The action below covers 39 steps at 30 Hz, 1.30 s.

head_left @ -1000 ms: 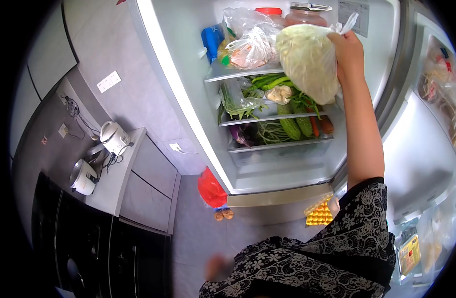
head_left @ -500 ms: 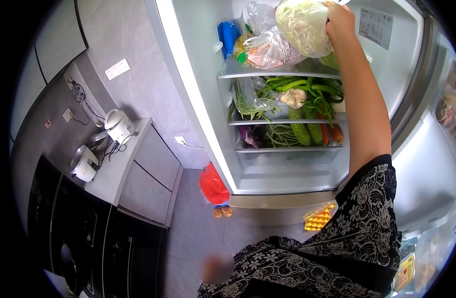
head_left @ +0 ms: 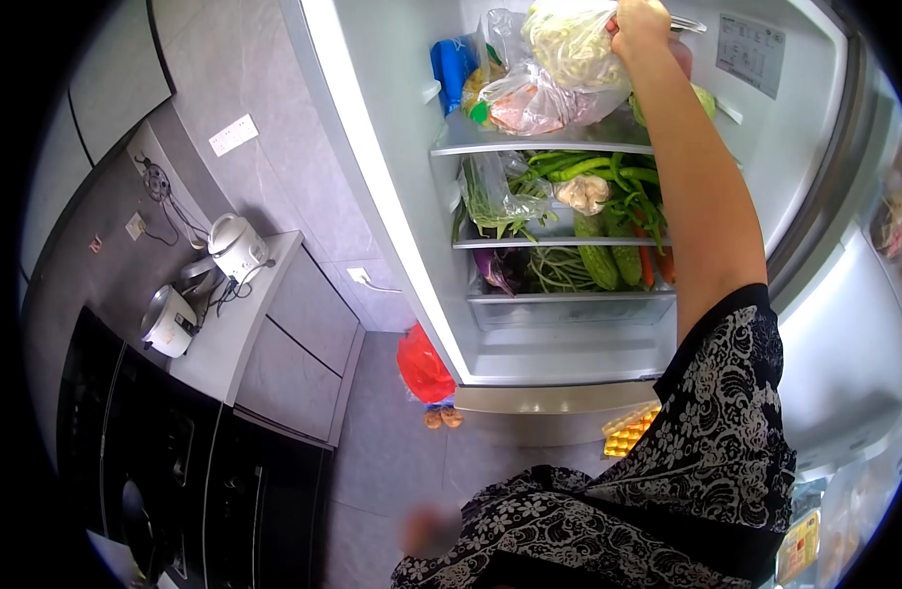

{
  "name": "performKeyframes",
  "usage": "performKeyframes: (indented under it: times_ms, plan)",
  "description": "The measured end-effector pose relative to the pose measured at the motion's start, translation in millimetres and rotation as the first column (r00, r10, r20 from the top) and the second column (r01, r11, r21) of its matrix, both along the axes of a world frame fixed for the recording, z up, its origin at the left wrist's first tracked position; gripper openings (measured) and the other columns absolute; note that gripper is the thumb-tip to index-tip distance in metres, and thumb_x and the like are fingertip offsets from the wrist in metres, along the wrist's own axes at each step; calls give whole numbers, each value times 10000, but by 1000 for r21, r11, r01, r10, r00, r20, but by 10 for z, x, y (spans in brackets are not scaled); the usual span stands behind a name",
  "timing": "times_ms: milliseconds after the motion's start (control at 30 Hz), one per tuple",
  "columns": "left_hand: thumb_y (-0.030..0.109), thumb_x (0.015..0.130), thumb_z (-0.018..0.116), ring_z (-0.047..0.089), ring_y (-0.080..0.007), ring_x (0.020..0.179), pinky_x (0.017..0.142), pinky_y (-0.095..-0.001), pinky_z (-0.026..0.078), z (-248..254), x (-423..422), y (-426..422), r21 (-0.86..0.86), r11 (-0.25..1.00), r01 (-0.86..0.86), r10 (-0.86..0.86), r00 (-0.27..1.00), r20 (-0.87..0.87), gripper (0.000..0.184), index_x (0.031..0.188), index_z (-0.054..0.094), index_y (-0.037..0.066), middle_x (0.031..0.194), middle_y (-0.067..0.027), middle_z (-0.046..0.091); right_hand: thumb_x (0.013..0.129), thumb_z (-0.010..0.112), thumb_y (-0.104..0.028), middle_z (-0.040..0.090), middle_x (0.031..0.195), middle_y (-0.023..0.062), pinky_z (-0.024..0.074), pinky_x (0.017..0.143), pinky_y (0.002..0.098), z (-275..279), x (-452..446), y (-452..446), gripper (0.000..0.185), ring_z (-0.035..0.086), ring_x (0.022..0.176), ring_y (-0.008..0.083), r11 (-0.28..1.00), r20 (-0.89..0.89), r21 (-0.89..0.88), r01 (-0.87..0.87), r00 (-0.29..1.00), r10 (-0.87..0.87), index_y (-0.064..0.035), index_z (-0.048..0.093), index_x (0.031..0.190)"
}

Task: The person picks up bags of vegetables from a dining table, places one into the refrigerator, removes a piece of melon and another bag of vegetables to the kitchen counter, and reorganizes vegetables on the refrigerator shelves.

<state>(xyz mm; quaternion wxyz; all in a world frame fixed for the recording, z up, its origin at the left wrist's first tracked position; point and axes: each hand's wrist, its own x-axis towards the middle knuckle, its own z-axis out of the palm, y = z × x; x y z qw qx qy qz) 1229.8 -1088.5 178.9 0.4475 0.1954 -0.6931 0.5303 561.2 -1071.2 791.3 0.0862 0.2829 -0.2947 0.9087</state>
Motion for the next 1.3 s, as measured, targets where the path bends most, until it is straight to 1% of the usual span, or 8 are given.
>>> performKeyframes:
  times_ms: [400, 633, 833, 1033, 1167, 1233, 1267, 1300]
  plan:
    - [255, 854, 421, 521, -234, 639, 576, -361, 405, 123, -181, -32, -142, 985, -103, 82, 985, -149, 257, 874, 570, 46, 726, -98, 540, 809, 487, -55, 472, 630, 17, 335, 361, 268, 184, 665, -385, 50, 450, 464, 129, 944, -251, -275, -181, 962, 111, -101, 488, 788]
    - [246, 857, 412, 517, -235, 617, 563, -361, 400, 168, -214, 14, -175, 975, -140, 104, 974, -203, 261, 855, 571, 39, 709, -100, 538, 757, 523, -33, 474, 632, 25, 347, 374, 266, 14, 805, -911, 61, 449, 466, 130, 923, -210, -4, -386, 902, 376, -83, 509, 788]
    - [241, 860, 407, 515, -234, 603, 554, -360, 397, 199, -209, 41, -181, 974, -134, 94, 972, -214, 265, 842, 572, 34, 697, -102, 537, 727, 555, -57, 493, 555, 44, 397, 408, 304, 97, 1119, -765, 52, 491, 466, 150, 810, -322, 583, 59, 933, 163, -12, 575, 742]
    - [247, 860, 411, 517, -233, 608, 559, -359, 400, 175, -157, 104, -141, 987, -76, 52, 985, -164, 267, 847, 572, 34, 701, -99, 541, 753, 534, -145, 595, 637, 131, 453, 455, 323, 50, 1378, -624, 185, 576, 518, 221, 633, -785, 533, 562, 607, 123, 11, 623, 797]
    - [252, 860, 415, 519, -231, 614, 564, -359, 404, 184, -144, 99, -97, 995, -27, 15, 993, -119, 268, 853, 572, 35, 706, -98, 544, 751, 549, -195, 618, 704, 139, 474, 530, 316, 92, 1348, -419, 210, 609, 651, 256, 542, -662, 686, 485, 725, 191, -8, 639, 782]
    - [255, 859, 417, 520, -231, 617, 566, -358, 406, 182, -130, 90, -82, 997, -6, -2, 995, -99, 268, 856, 572, 35, 708, -97, 545, 728, 583, -289, 613, 867, 158, 466, 707, 353, 84, 1288, -364, 325, 584, 843, 267, 139, -911, -352, 926, -372, 178, -32, 628, 922]
    - [256, 859, 418, 520, -230, 619, 567, -358, 406, 174, -129, 86, -70, 998, 5, -11, 996, -84, 269, 857, 572, 36, 710, -96, 546, 728, 583, -289, 613, 867, 158, 466, 707, 353, -31, 1271, -334, 325, 584, 843, 267, 134, -912, -350, 927, -370, 180, -32, 628, 922]
    - [257, 859, 419, 521, -230, 620, 568, -358, 407, 167, -131, 91, -56, 998, 15, -19, 997, -69, 269, 858, 572, 36, 711, -96, 546, 708, 595, -339, 571, 976, 171, 428, 780, 388, -210, 1526, -195, 427, 530, 938, 280, 182, -999, -54, 982, -52, -15, -42, 587, 1014]
